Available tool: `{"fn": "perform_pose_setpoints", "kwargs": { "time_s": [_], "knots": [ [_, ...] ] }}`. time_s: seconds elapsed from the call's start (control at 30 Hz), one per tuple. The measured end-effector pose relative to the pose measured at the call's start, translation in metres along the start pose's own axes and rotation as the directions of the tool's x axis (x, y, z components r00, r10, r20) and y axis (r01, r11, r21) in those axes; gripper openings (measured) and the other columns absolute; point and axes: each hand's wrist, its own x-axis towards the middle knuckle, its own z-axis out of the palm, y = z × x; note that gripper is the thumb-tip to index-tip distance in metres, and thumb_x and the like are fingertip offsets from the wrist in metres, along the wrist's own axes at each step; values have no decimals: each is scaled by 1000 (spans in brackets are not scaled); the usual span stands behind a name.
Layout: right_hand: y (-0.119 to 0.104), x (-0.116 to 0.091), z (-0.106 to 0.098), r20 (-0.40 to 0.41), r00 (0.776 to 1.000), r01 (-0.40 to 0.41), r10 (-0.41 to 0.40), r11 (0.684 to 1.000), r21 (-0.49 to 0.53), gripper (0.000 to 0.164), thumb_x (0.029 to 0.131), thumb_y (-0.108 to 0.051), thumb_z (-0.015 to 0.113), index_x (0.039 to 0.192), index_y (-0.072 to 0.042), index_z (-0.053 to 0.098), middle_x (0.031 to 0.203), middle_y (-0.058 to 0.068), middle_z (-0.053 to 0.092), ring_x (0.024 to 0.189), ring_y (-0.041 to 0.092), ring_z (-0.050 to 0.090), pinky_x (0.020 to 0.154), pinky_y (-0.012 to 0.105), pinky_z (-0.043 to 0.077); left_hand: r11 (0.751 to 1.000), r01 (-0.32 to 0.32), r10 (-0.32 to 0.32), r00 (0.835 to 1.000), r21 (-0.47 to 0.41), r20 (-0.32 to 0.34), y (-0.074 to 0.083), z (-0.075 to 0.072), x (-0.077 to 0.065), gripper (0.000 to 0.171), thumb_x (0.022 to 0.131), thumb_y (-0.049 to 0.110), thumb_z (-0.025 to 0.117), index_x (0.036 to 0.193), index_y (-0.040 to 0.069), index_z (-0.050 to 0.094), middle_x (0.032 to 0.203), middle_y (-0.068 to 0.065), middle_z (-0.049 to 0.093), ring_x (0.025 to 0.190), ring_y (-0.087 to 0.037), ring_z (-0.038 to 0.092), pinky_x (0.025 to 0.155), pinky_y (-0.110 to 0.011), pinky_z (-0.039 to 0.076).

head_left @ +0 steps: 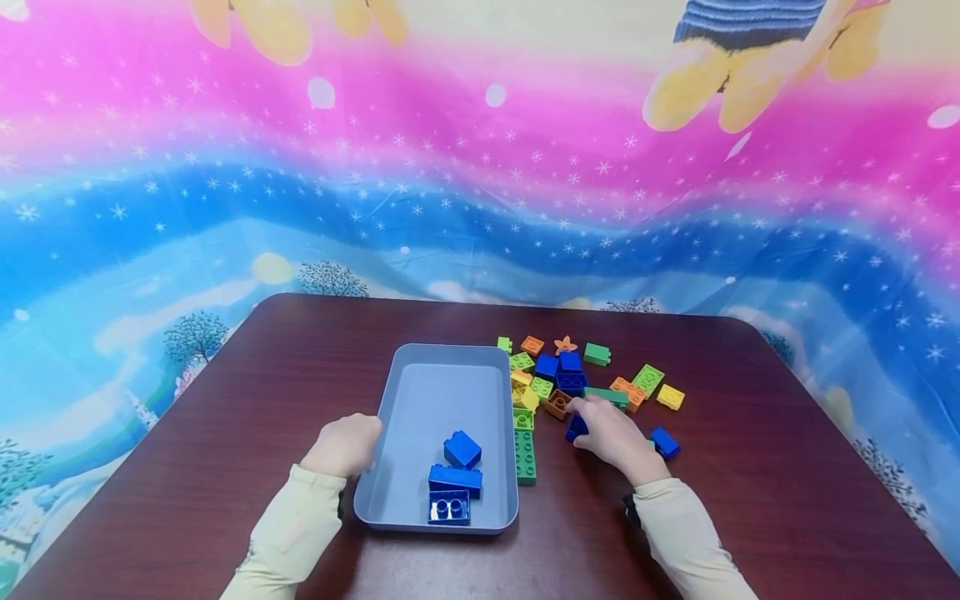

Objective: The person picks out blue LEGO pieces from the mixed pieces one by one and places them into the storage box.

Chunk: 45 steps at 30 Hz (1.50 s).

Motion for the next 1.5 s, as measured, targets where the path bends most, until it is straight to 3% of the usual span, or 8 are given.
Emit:
{"fn": "perform_pose_setpoints", "kwargs": {
  "time_s": [0.6, 1.13, 1.5],
  "knots": [
    [4, 5, 7, 11, 999, 34, -34, 999, 10, 25, 76, 4, 69, 100, 1, 67, 100, 19, 68, 90, 29, 62, 77, 45, 58, 1000, 5, -5, 1000, -8, 4, 0, -1, 0, 11, 69, -7, 68, 66, 1, 60, 66, -14, 68, 54, -21, 58, 50, -38, 52],
    [2, 6, 7, -75, 994, 77, -76, 997, 12, 27, 74, 6, 69, 101, 3, 67, 97, 20, 67, 87, 29, 63, 76, 43, 59, 1000, 7, -7, 1000, -16, 7, 1, -2, 0, 14, 70, -8, 66, 63, 2, 60, 60, -12, 66, 49, -19, 56, 46, -34, 50],
    [-1, 7, 4, -177, 978, 117, -114, 993, 6, 29, 75, 3, 70, 104, 6, 66, 102, 23, 67, 91, 32, 64, 79, 46, 59, 1000, 5, -5, 1000, -14, 14, 0, -1, 0, 10, 70, -6, 68, 67, 1, 62, 61, -12, 66, 50, -18, 56, 48, -35, 51]
  ]
}}
